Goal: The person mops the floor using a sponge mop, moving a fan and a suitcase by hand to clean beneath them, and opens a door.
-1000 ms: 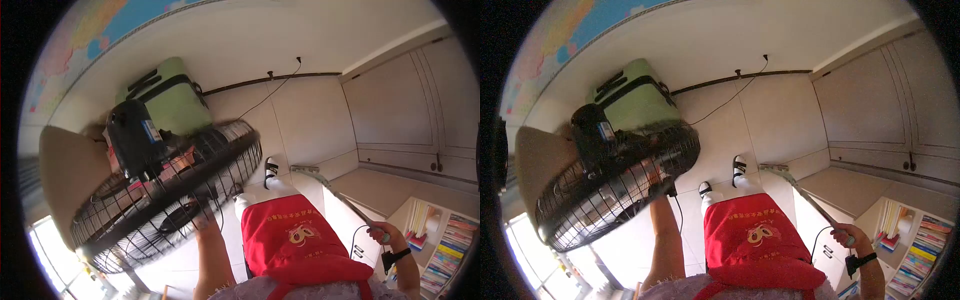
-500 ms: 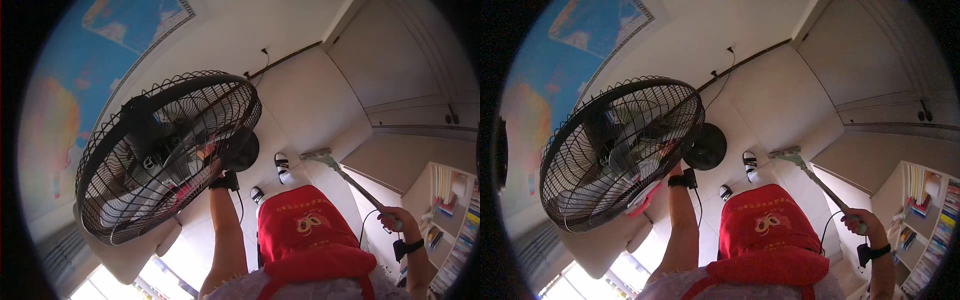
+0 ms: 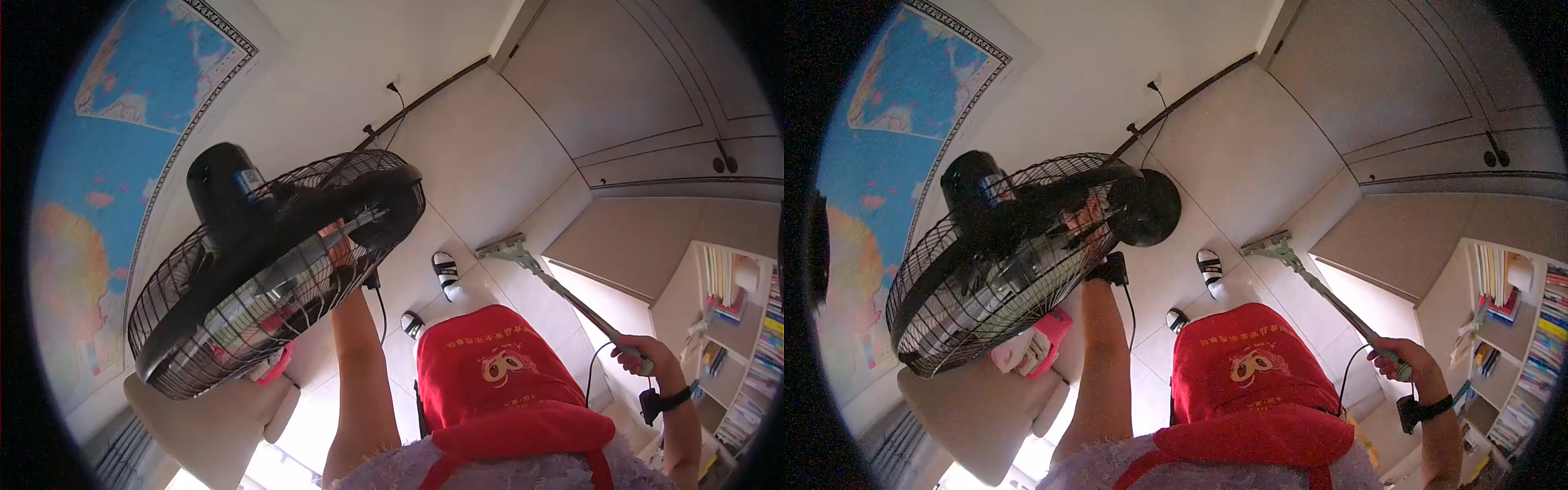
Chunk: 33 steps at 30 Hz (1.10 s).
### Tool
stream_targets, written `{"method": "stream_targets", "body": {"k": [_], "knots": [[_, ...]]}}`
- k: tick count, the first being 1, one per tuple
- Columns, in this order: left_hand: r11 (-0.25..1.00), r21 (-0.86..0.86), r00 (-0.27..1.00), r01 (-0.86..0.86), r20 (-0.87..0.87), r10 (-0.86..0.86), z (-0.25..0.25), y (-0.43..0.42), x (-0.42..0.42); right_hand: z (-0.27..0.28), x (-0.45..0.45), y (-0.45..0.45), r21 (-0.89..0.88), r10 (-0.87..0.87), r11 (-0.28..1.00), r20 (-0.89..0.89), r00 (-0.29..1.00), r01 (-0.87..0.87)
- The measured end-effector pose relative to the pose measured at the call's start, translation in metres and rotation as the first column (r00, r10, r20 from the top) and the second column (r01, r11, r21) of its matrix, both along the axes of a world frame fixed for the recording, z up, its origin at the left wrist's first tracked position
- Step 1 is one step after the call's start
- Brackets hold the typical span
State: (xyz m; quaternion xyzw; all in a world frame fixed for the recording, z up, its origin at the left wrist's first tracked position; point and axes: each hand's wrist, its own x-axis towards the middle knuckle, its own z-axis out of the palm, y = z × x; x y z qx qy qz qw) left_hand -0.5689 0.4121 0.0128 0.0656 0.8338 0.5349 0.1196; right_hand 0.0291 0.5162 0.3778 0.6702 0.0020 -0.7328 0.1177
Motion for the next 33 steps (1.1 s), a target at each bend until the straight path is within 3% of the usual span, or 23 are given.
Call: {"method": "stream_targets", "body": {"k": [5,7,8,9,11,12,13,14,15,17,19,20,24,26,28,29,30,31,32,33], "knots": [[1.0,0.022,0.999,0.008,-0.044,-0.007,-0.007,0.03,0.004,-0.004,0.007,-0.002,0.002,-0.007,1.0,-0.026,1.0,0.007],[0.999,0.041,0.997,0.023,-0.071,-0.02,-0.009,0.046,0.005,-0.012,0.023,-0.006,0.037,0.131,0.99,0.073,0.989,-0.134],[0.998,0.046,0.996,0.036,-0.089,-0.032,-0.01,0.056,0.009,0.004,0.006,-0.014,0.237,0.3,0.907,0.215,0.929,-0.348],[0.999,0.045,0.994,0.011,-0.107,-0.006,-0.01,0.056,0.008,-0.013,0.046,-0.018,0.285,0.295,0.908,0.081,0.952,-0.306],[0.999,0.041,0.989,-0.018,-0.144,0.024,-0.014,0.061,0.016,-0.017,0.034,-0.014,0.121,0.226,0.967,-0.013,0.974,-0.223],[0.999,0.036,0.988,-0.032,-0.152,0.037,-0.016,0.064,0.021,-0.018,0.041,-0.015,0.167,0.381,0.906,0.078,0.921,-0.389],[0.999,0.038,0.985,-0.027,-0.169,0.033,-0.016,0.069,0.027,-0.018,0.037,-0.021,0.166,0.356,0.894,0.302,0.884,-0.416],[0.999,0.047,0.985,-0.023,-0.172,0.031,-0.016,0.081,0.03,-0.02,0.039,-0.018,0.052,0.171,0.982,0.162,0.972,-0.182],[0.998,0.05,0.982,-0.042,-0.182,0.051,-0.015,0.074,0.032,-0.021,0.038,-0.012,-0.103,-0.055,0.993,0.063,0.997,0.061],[0.997,0.067,0.981,-0.046,-0.188,0.058,-0.014,0.074,0.035,-0.008,0.003,-0.021,0.052,0.123,0.991,0.035,0.992,-0.125],[0.996,0.087,0.979,-0.031,-0.196,0.047,-0.012,0.076,0.032,0.027,-0.052,-0.033,0.363,0.521,0.776,0.093,0.849,-0.516],[0.995,0.097,0.977,-0.009,-0.21,0.03,-0.014,0.073,0.032,0.009,-0.036,-0.023,0.058,0.241,0.968,0.05,0.969,-0.244],[0.989,0.133,0.96,0.064,-0.278,-0.025,-0.035,0.049,0.031,0.013,-0.059,-0.02,0.055,0.318,0.945,0.079,0.945,-0.323],[0.988,0.085,0.94,0.128,-0.329,-0.094,-0.041,0.016,0.037,0.014,-0.075,-0.025,0.121,0.449,0.887,0.002,0.893,-0.446],[0.98,-0.084,0.924,0.182,-0.325,-0.2,-0.038,-0.036,0.052,0.038,-0.116,-0.053,0.407,0.76,0.543,0.135,0.636,-0.735],[0.965,-0.143,0.958,0.22,-0.158,-0.241,-0.023,-0.07,0.05,0.048,-0.137,-0.069,0.512,0.845,0.31,0.237,0.479,-0.801],[0.944,-0.19,0.962,0.269,0.012,-0.272,-0.002,-0.107,0.047,0.042,-0.143,-0.08,0.521,0.787,0.459,0.137,0.601,-0.72],[0.92,-0.222,0.942,0.323,0.174,-0.288,0.015,-0.14,0.033,0.034,-0.151,-0.086,0.327,0.601,0.755,0.001,0.799,-0.568],[0.919,-0.306,0.966,0.247,0.151,-0.209,0.014,-0.167,0.016,0.02,-0.155,-0.086,0.08,0.338,0.94,-0.073,0.938,-0.332],[0.905,-0.388,0.983,0.173,0.122,-0.135,0.014,-0.192,-0.003,0.008,-0.16,-0.092,-0.189,0.033,0.981,-0.071,0.997,-0.046]]}}
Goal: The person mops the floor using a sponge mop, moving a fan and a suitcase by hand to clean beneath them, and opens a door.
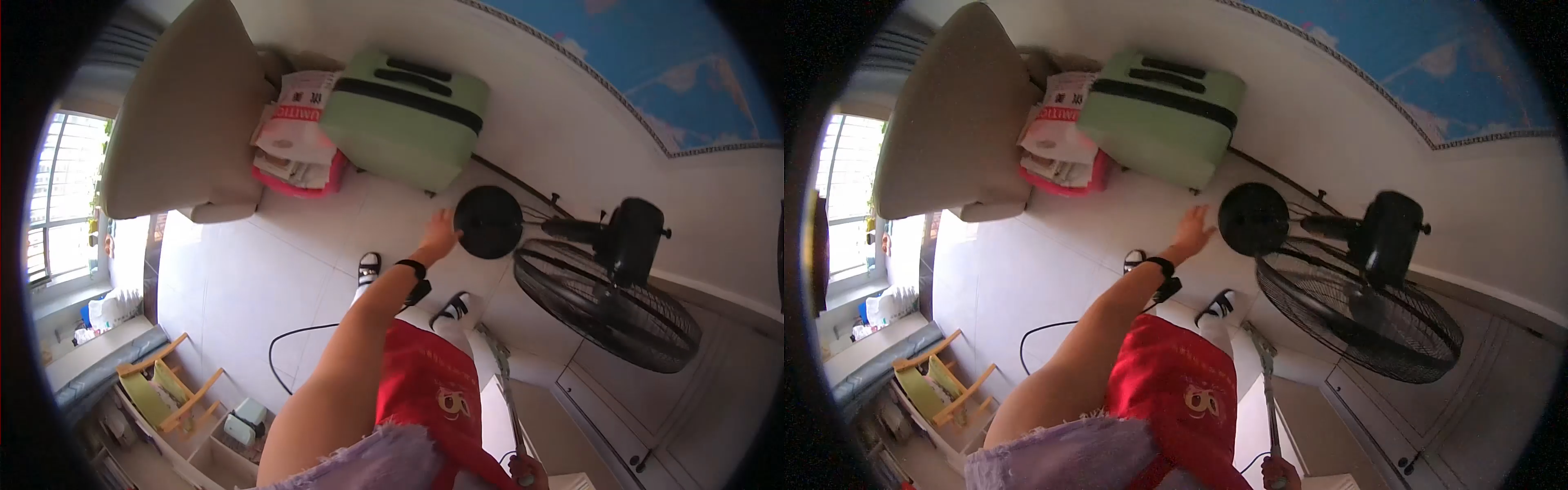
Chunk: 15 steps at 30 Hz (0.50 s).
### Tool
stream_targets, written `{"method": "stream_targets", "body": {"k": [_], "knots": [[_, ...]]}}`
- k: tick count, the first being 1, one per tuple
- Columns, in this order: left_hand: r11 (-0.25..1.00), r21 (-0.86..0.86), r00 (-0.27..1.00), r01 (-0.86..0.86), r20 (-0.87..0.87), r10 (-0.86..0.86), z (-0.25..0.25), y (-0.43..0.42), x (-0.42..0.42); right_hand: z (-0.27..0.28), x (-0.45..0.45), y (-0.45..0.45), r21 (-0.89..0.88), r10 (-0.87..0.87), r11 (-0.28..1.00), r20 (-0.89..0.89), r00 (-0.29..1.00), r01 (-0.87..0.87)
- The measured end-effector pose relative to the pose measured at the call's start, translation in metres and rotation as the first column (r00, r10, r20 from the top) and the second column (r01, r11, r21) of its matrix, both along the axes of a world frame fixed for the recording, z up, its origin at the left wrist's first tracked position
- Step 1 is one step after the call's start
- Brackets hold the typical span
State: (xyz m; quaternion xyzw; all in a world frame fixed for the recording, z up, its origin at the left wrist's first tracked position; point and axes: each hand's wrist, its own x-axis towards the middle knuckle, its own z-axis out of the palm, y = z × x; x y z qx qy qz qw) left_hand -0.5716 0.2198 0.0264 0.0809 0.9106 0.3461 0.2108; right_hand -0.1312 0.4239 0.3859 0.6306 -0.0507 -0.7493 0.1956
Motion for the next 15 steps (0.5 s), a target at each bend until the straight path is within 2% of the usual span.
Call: {"method": "stream_targets", "body": {"k": [2,4,5,6,8,9,11,12,13,14,15], "knots": [[0.994,-0.023,0.929,-0.105,-0.359,0.09,0.01,-0.043,-0.056,-0.018,0.001,-0.021,-0.031,0.019,0.999,-0.058,0.998,-0.021],[0.985,-0.169,0.845,-0.045,-0.532,-0.053,0.047,-0.079,-0.126,-0.034,0.012,-0.035,-0.09,-0.027,0.996,-0.049,0.998,0.022],[0.989,-0.138,0.779,-0.059,-0.626,-0.041,0.069,-0.088,-0.157,-0.039,0.019,-0.041,0.102,0.167,0.982,-0.038,0.985,-0.162],[0.993,-0.104,0.703,-0.064,-0.711,-0.029,0.086,-0.094,-0.187,-0.04,0.015,-0.043,0.11,0.164,0.98,0.009,0.986,-0.164],[0.984,-0.128,0.672,-0.121,-0.741,-0.014,0.097,-0.092,-0.249,-0.03,0.006,-0.059,0.131,0.136,0.98,0.12,0.983,-0.152],[0.986,-0.143,0.79,-0.084,-0.613,-0.022,0.103,-0.089,-0.269,-0.026,0.008,-0.071,0.3,0.324,0.904,-0.012,0.946,-0.306],[0.986,-0.169,0.951,0.006,-0.304,-0.057,0.114,-0.082,-0.293,-0.015,-0.025,-0.098,0.336,0.313,0.878,0.134,0.94,-0.341],[0.972,-0.229,0.971,0.053,-0.214,-0.103,0.117,-0.075,-0.295,-0.012,-0.035,-0.109,0.345,0.306,0.867,0.204,0.93,-0.36],[0.953,-0.287,0.983,0.102,-0.121,-0.141,0.118,-0.07,-0.295,-0.026,-0.017,-0.106,0.263,0.121,0.95,0.198,0.973,-0.172],[0.927,-0.342,0.985,0.152,-0.026,-0.171,0.116,-0.066,-0.294,-0.041,-0.001,-0.103,0.221,0.014,0.973,0.206,0.979,-0.06],[0.911,-0.38,0.979,0.158,-0.058,-0.194,0.113,-0.066,-0.291,-0.053,0.009,-0.104,0.179,-0.091,0.982,0.216,0.972,0.052]]}}
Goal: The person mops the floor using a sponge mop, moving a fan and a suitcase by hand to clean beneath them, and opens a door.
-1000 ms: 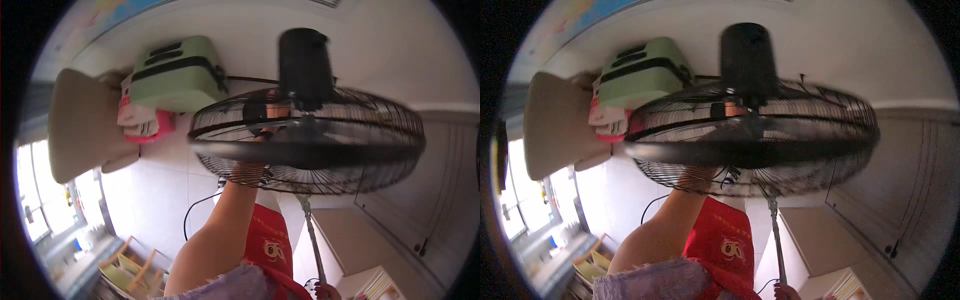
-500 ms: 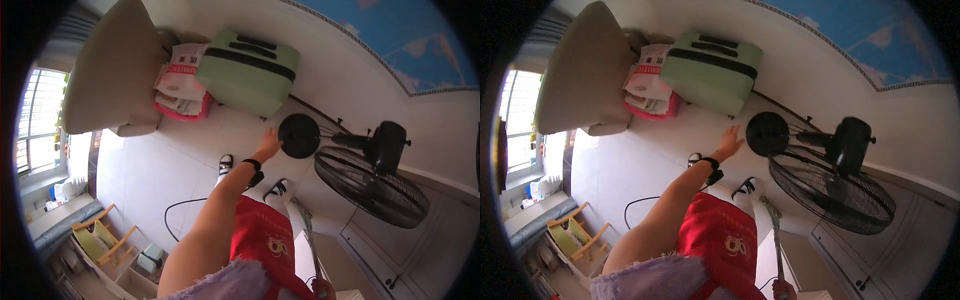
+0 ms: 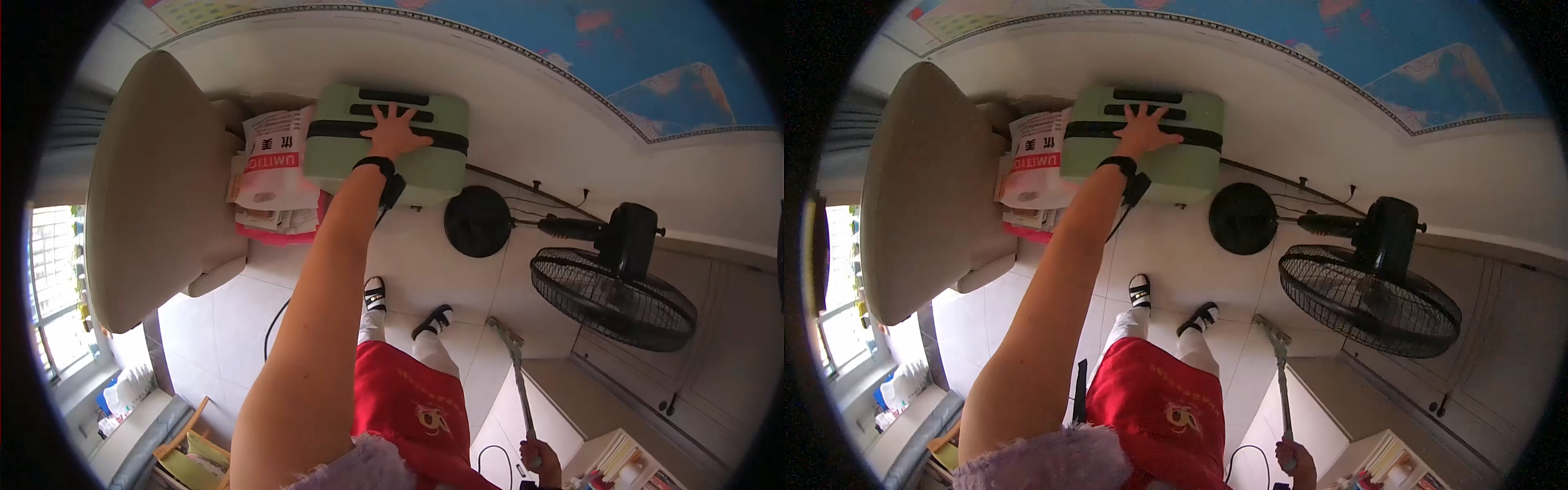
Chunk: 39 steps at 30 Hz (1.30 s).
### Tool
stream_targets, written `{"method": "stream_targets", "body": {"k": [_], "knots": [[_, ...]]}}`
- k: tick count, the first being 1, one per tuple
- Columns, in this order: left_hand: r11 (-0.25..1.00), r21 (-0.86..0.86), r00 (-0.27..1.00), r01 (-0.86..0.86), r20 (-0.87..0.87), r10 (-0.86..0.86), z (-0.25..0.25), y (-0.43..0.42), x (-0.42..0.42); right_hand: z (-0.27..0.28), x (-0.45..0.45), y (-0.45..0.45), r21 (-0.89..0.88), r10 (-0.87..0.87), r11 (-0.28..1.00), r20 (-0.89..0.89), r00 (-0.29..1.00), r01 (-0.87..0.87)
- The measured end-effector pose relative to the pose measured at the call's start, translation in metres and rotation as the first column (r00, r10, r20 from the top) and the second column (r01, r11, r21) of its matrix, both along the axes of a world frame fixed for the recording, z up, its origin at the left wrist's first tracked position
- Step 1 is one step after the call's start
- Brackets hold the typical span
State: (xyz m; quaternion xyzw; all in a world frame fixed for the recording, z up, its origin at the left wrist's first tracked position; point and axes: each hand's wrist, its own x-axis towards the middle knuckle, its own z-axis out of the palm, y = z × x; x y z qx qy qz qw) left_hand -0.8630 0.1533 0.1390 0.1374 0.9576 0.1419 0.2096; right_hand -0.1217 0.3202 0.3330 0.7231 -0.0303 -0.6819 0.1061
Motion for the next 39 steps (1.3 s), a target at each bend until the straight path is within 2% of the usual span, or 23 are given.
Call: {"method": "stream_targets", "body": {"k": [1,2,3,5,6,7,9,11,12,13,15,18,21,22,24,25,28,31,37,39], "knots": [[0.999,-0.039,0.999,0.028,-0.026,-0.029,-0.002,-0.003,0.003,-0.005,0.009,0.004,-0.043,-0.113,0.993,0.01,0.994,0.113],[0.996,-0.077,0.997,0.055,-0.058,-0.059,-0.002,-0.006,0.004,-0.008,0.014,0.011,-0.076,0.062,0.994,-0.176,0.982,-0.076],[0.99,-0.115,0.992,0.083,-0.088,-0.093,0.0,-0.006,0.005,-0.019,0.023,0.019,-0.061,0.15,0.985,-0.127,0.98,-0.159],[0.985,-0.162,0.993,0.054,-0.098,-0.071,0.004,-0.005,0.006,-0.026,0.039,0.028,-0.15,-0.114,0.986,-0.25,0.962,0.077],[0.979,-0.194,0.992,0.063,-0.094,-0.082,0.006,-0.004,0.009,-0.008,0.012,0.025,-0.146,-0.179,0.976,-0.137,0.974,0.159],[0.973,-0.222,0.991,0.071,-0.095,-0.094,0.005,-0.002,0.012,-0.009,0.016,0.033,-0.043,-0.015,0.999,-0.081,0.997,0.011],[0.971,-0.213,0.99,0.106,-0.07,-0.124,-0.001,-0.006,0.015,-0.004,0.013,0.036,-0.057,-0.102,0.994,-0.081,0.992,0.097],[0.969,-0.187,0.983,0.163,-0.059,-0.176,-0.005,-0.012,0.021,-0.011,0.03,0.048,-0.043,-0.031,0.999,-0.129,0.991,0.025],[0.967,-0.161,0.976,0.196,-0.059,-0.208,-0.002,-0.016,0.028,-0.006,0.027,0.052,-0.122,-0.103,0.989,-0.146,0.984,0.086],[0.965,-0.136,0.97,0.225,-0.063,-0.235,-0.001,-0.019,0.034,-0.002,0.023,0.052,-0.119,-0.121,0.987,-0.141,0.983,0.105],[0.961,-0.122,0.966,0.247,-0.049,-0.254,-0.002,-0.019,0.052,0.001,0.026,0.056,-0.042,-0.016,0.999,-0.162,0.987,0.009],[0.953,-0.121,0.957,0.279,-0.041,-0.286,0.005,-0.016,0.085,0.001,0.043,0.067,-0.12,-0.088,0.99,-0.122,0.989,0.074],[0.939,-0.141,0.94,0.313,-0.093,-0.327,0.004,-0.013,0.132,0.007,0.057,0.07,-0.105,-0.057,0.994,-0.149,0.987,0.041],[0.937,-0.149,0.933,0.317,-0.127,-0.336,0.002,-0.013,0.15,0.006,0.068,0.072,-0.051,0.019,0.998,-0.164,0.986,-0.028],[0.931,-0.133,0.912,0.339,-0.195,-0.36,0.006,-0.02,0.19,0.005,0.085,0.073,-0.092,-0.005,0.996,-0.172,0.985,-0.011],[0.915,-0.19,0.896,0.357,-0.206,-0.393,0.002,-0.022,0.207,0.006,0.092,0.076,-0.11,-0.014,0.994,-0.176,0.984,-0.005],[0.855,-0.267,0.858,0.444,-0.151,-0.492,0.011,-0.037,0.255,0.003,0.125,0.078,-0.155,-0.058,0.988,-0.215,0.975,0.024],[0.812,-0.273,0.815,0.515,-0.136,-0.563,0.024,-0.063,0.301,-0.001,0.15,0.073,-0.082,0.025,0.995,-0.263,0.964,-0.048],[0.693,-0.365,0.736,0.622,-0.03,-0.676,0.034,-0.123,0.388,-0.004,0.164,0.042,-0.066,-0.027,0.998,-0.303,0.953,0.007],[0.687,-0.349,0.729,0.637,-0.015,-0.684,0.037,-0.149,0.417,-0.004,0.165,0.034,-0.038,-0.008,0.999,-0.307,0.952,-0.004]]}}
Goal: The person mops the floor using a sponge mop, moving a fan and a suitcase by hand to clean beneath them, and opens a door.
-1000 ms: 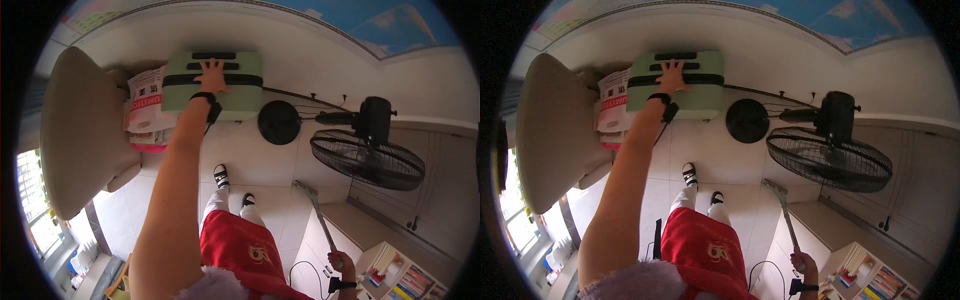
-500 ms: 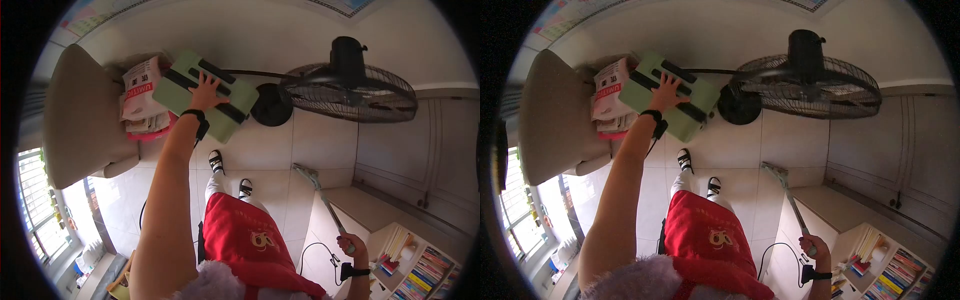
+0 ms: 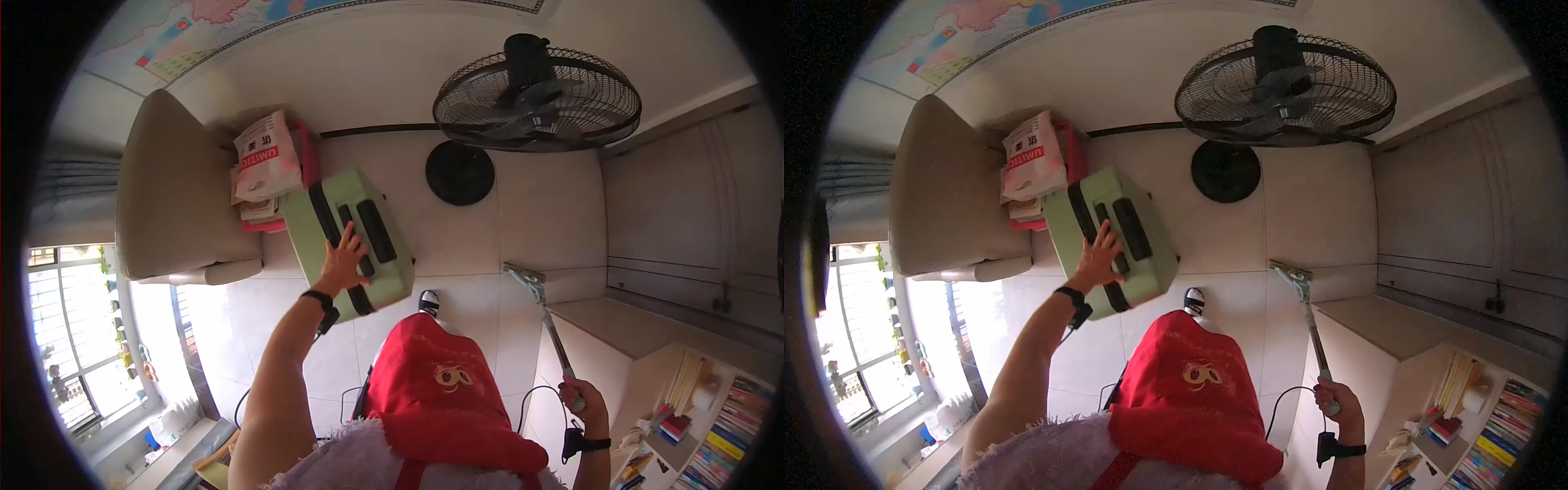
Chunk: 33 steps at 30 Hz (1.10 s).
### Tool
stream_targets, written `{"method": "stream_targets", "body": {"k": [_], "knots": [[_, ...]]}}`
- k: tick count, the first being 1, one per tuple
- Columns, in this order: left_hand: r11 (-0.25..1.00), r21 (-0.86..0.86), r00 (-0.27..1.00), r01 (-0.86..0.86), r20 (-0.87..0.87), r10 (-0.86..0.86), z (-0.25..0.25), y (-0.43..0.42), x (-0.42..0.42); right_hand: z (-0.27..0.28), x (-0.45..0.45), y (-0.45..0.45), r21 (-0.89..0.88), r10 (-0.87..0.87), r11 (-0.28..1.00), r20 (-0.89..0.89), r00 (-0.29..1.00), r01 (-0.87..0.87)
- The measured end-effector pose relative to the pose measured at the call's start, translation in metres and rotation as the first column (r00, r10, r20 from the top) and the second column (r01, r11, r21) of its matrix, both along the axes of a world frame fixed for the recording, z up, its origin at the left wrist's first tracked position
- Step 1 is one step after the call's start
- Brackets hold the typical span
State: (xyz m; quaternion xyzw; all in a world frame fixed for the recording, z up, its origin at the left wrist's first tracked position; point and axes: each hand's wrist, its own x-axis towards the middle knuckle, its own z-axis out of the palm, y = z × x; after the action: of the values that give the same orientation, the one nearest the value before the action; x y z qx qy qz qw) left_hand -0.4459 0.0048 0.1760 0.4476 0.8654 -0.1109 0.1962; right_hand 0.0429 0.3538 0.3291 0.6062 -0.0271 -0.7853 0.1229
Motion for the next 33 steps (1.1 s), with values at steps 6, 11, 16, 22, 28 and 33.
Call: {"method": "stream_targets", "body": {"k": [6,11,16,22,28,33], "knots": [[1.0,-0.018,0.998,-0.021,0.063,0.022,0.004,-0.084,0.084,-0.013,0.009,-0.002,0.04,0.068,0.997,-0.05,0.996,-0.066],[0.993,-0.073,0.99,-0.096,0.1,0.103,0.009,-0.155,0.155,-0.004,-0.004,0.0,0.105,0.282,0.954,0.013,0.959,-0.282],[0.962,-0.043,0.946,-0.268,0.176,0.271,0.01,-0.212,0.222,-0.006,0.005,-0.035,0.469,0.179,0.872,-0.038,0.983,-0.141],[0.928,-0.027,0.91,-0.37,0.19,0.368,0.006,-0.271,0.288,0.045,-0.034,-0.089,0.117,0.14,0.983,0.021,0.99,-0.142],[0.873,-0.089,0.843,-0.479,0.231,0.486,0.016,-0.303,0.34,0.098,-0.059,-0.142,0.129,0.122,0.986,-0.133,0.984,-0.104],[0.842,-0.335,0.8,-0.423,0.299,0.52,0.01,-0.311,0.345,0.1,-0.094,-0.154,-0.154,-0.154,0.981,-0.214,0.965,0.123]]}}
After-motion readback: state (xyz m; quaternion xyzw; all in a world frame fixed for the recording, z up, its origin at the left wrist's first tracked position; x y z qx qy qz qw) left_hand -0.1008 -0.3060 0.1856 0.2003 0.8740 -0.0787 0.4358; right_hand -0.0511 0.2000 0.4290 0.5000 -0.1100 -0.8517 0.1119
